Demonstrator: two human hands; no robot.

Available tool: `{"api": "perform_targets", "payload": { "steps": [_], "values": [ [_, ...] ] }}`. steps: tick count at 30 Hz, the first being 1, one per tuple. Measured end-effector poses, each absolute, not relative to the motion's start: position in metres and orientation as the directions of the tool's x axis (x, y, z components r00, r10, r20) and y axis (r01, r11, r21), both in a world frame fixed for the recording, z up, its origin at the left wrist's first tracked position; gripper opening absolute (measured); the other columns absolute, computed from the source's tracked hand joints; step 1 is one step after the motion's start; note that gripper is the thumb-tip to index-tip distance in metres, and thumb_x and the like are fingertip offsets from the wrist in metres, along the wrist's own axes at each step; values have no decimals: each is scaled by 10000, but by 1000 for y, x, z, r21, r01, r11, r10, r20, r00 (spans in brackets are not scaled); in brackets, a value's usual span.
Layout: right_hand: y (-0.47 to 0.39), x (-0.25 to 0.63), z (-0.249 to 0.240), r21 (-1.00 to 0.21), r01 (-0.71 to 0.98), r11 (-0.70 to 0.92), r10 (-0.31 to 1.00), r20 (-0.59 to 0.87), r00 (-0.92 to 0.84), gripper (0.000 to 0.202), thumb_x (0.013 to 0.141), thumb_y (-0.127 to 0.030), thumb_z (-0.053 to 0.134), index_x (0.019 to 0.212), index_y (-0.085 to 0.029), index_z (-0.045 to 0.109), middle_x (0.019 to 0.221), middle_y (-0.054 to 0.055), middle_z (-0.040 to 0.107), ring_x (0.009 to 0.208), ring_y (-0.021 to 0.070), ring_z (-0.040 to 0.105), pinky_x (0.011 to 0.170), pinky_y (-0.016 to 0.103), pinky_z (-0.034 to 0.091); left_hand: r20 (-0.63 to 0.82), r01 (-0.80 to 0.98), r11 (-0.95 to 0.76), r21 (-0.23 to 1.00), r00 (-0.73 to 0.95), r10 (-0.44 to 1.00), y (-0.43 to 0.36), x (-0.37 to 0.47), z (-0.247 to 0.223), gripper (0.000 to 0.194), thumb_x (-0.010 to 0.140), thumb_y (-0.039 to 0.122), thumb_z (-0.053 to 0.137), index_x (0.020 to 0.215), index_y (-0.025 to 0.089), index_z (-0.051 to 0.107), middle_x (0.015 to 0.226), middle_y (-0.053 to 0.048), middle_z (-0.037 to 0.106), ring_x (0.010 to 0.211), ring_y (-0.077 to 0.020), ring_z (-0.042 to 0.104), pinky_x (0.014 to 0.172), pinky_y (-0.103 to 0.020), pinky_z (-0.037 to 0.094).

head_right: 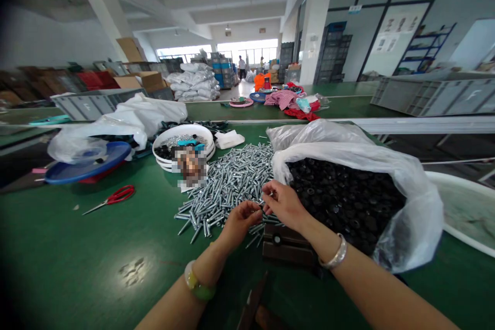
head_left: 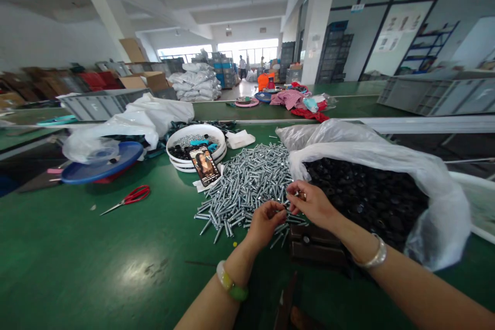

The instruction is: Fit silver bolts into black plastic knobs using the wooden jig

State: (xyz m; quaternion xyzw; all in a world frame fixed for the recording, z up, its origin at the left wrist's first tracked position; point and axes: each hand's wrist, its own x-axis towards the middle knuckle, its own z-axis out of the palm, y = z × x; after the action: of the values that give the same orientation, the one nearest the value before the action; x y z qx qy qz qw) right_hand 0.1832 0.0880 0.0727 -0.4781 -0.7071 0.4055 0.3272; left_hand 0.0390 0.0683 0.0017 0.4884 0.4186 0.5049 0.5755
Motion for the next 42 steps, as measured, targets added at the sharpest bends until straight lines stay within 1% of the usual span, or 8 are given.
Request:
{"api": "perform_targets", "payload": {
  "steps": [6, 12, 17, 22, 28, 33, 38, 42],
  "values": [
    [80, 181, 77, -671, 588, 452, 875, 207, -437, 63, 756, -210, 500, 741, -180, 554, 709, 17, 600, 579, 125, 560, 521, 230, 446, 129, 87, -140, 986, 117, 985, 66, 33, 5, 291, 661, 227, 695, 925, 149, 602, 818, -21, 642, 604, -94, 559, 578, -206, 457],
    [74, 186, 89, -765, 546, 341, 854, 9, -521, 80, 747, -228, 526, 776, -180, 582, 646, -11, 608, 487, 114, 565, 440, 207, 410, 217, 40, -233, 972, 233, 948, 59, 36, 17, 271, 656, 256, 716, 890, 155, 623, 818, -33, 670, 739, -161, 620, 679, -249, 492],
    [72, 188, 102, -573, 606, 551, 799, 154, -581, 80, 694, -161, 569, 664, -178, 642, 686, 15, 655, 663, 147, 603, 623, 241, 429, 247, 83, -269, 960, 213, 945, 53, 38, 25, 358, 647, 216, 726, 971, 157, 586, 878, -40, 668, 790, -166, 628, 729, -264, 504],
    [73, 194, 112, -703, 573, 421, 766, -62, -639, 111, 718, -214, 551, 733, -176, 654, 577, -16, 631, 498, 129, 588, 474, 212, 417, 275, 116, -308, 944, 234, 933, 47, 41, 28, 333, 674, 234, 711, 974, 164, 584, 906, -42, 663, 815, -170, 626, 766, -282, 506],
    [63, 189, 114, -470, 643, 605, 781, 192, -594, 124, 690, -123, 570, 664, -181, 677, 733, 33, 684, 728, 162, 621, 693, 256, 434, 323, 202, -359, 911, 189, 927, 46, 40, 26, 370, 664, 245, 720, 999, 184, 576, 937, -38, 656, 859, -178, 621, 807, -288, 493],
    [65, 196, 114, -712, 592, 377, 806, -63, -589, 115, 728, -192, 560, 756, -158, 666, 549, -12, 628, 487, 130, 594, 479, 215, 430, 324, 237, -369, 899, 208, 923, 44, 43, 26, 415, 658, 266, 726, 1031, 181, 564, 961, -49, 659, 868, -185, 625, 815, -299, 490],
    [61, 192, 118, -534, 624, 571, 798, 182, -575, 109, 689, -120, 585, 652, -172, 672, 683, 19, 666, 666, 150, 616, 643, 251, 450, 323, 156, -345, 926, 149, 935, 42, 46, 25, 393, 652, 231, 726, 1001, 169, 556, 970, -52, 651, 881, -177, 627, 818, -297, 498],
    [60, 197, 116, -769, 541, 340, 828, -28, -559, 96, 734, -218, 576, 726, -166, 656, 543, -19, 607, 467, 119, 579, 453, 206, 432, 272, 31, -282, 959, 178, 946, 40, 47, 28, 435, 643, 199, 731, 1026, 154, 530, 973, -74, 650, 865, -178, 630, 806, -308, 506]
  ]
}}
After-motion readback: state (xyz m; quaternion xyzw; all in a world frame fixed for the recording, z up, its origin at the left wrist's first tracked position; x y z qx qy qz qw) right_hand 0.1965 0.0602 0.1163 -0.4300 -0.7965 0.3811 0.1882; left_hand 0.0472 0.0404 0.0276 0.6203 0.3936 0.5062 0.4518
